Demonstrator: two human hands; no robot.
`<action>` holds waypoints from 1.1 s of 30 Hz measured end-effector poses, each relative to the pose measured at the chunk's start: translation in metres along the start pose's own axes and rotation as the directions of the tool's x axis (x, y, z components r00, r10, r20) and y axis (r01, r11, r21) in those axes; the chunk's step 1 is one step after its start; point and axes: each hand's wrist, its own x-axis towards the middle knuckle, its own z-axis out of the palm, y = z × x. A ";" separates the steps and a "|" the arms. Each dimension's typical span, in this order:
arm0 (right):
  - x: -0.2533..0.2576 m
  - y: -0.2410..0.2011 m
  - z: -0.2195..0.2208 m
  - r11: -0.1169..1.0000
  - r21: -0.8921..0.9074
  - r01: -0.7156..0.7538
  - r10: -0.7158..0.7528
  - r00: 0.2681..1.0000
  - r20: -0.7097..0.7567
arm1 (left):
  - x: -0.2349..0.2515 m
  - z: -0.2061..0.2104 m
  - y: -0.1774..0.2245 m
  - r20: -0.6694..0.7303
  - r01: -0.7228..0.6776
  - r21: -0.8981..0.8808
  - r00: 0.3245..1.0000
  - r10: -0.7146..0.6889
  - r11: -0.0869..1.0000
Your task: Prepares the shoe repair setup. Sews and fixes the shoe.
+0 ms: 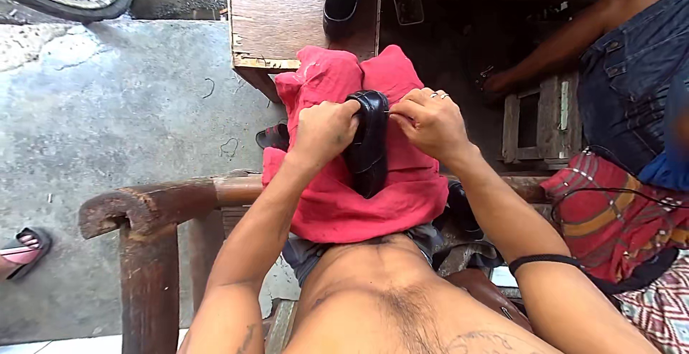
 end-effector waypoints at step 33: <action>-0.005 0.014 0.013 0.999 0.048 -0.003 0.007 0.998 -0.070 | 0.003 0.011 0.008 0.204 0.225 -0.434 0.968 -0.148 0.873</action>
